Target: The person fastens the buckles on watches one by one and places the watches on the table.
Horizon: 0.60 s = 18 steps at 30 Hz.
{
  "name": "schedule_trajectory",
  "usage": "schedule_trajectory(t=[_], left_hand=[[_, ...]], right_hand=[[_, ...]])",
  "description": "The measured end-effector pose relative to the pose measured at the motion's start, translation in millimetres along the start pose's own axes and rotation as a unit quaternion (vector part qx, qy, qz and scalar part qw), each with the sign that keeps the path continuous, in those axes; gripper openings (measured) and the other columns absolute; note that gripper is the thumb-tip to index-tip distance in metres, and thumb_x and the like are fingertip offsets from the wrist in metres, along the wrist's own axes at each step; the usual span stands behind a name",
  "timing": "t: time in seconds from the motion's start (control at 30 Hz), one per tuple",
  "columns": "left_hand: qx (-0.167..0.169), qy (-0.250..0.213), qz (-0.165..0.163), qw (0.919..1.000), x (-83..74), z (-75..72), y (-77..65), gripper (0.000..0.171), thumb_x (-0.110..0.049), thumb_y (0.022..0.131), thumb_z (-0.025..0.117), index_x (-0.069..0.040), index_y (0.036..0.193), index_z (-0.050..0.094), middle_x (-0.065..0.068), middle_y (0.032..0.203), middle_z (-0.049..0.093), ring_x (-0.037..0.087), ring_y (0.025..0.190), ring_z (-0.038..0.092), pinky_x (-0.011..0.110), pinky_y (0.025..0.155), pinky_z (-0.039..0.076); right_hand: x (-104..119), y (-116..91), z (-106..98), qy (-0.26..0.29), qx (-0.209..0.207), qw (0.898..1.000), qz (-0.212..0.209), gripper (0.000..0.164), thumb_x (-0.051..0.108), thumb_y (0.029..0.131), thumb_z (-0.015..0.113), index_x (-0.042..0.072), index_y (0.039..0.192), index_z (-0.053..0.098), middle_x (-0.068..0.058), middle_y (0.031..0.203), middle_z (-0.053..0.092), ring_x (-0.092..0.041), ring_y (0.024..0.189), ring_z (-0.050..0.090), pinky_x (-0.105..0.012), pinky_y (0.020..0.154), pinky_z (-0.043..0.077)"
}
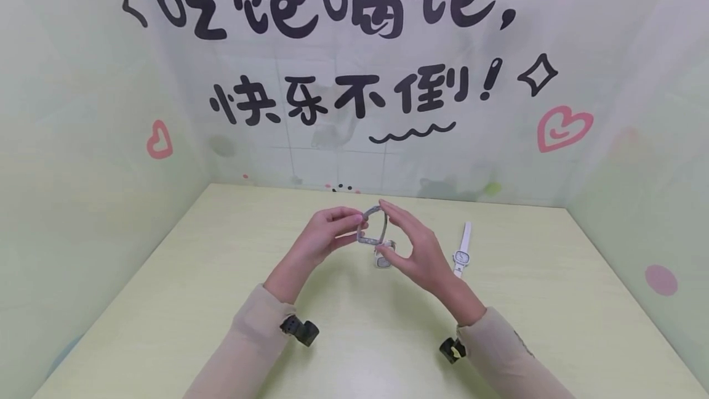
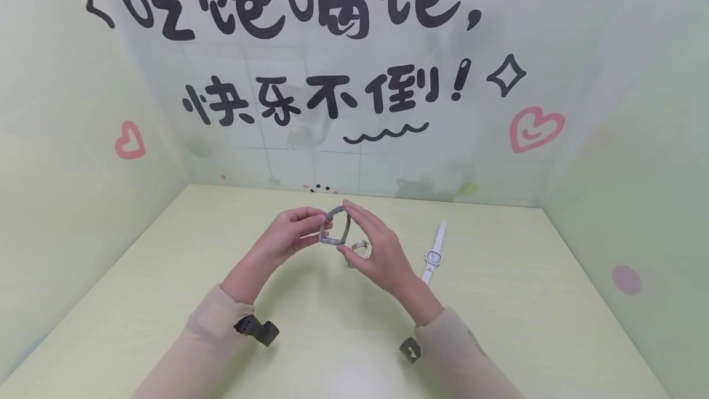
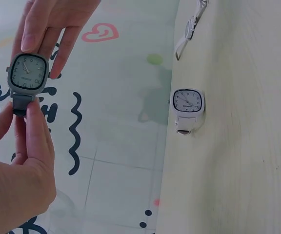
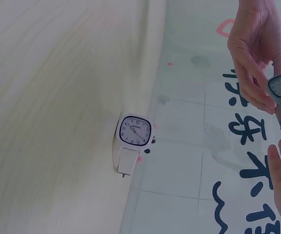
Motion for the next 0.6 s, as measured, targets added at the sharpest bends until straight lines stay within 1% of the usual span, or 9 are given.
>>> schedule_trajectory(t=[0.17,0.33,0.5,0.6], left_hand=[[0.003,-0.006,-0.008,0.9999,1.1,0.8,-1.7,0.019,-0.008,0.1,0.059,0.003,0.115,0.063,-0.002,0.096,0.07,0.009,0.095,0.071,0.029,0.092,0.057],[0.002,-0.002,-0.015,0.9999,-0.4,1.9,-4.7,0.025,-0.009,0.099,0.059,0.005,0.121,0.061,-0.001,0.098,0.071,0.015,0.101,0.071,0.029,0.092,0.057],[0.005,0.001,-0.019,0.9998,-3.2,3.8,-8.8,0.028,-0.008,0.1,0.059,0.004,0.125,0.061,0.002,0.102,0.073,0.013,0.098,0.072,0.03,0.092,0.057],[0.017,0.015,-0.011,0.9997,-5.9,5.7,-12.1,0.031,-0.007,0.099,0.059,0.004,0.128,0.06,0.005,0.109,0.073,0.013,0.101,0.072,0.032,0.095,0.056]], right_hand=[[-1,0,1,0.009,-0.012,1.0,0.001,0.067,0.003,0.082,0.079,0.001,0.143,0.05,-0.015,0.147,0.054,-0.03,0.132,0.055,-0.039,0.103,0.052],[-1,1,0,0.039,-0.035,0.999,0.004,0.064,-0.003,0.083,0.075,-0.001,0.142,0.051,-0.017,0.143,0.057,-0.032,0.131,0.056,-0.038,0.101,0.053],[-4,1,-1,0.078,-0.043,0.995,0.036,0.061,-0.003,0.085,0.074,-0.001,0.142,0.051,-0.017,0.142,0.058,-0.032,0.132,0.055,-0.035,0.103,0.051],[-6,1,-2,0.106,-0.046,0.991,0.061,0.059,-0.003,0.087,0.072,-0.002,0.141,0.051,-0.018,0.142,0.058,-0.032,0.132,0.055,-0.033,0.104,0.049]])
Point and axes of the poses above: each hand's wrist, its own y-axis towards the middle knuckle, its own z-axis out of the palm, x = y × z, the point moved 5 cm from there along y, towards the middle knuckle
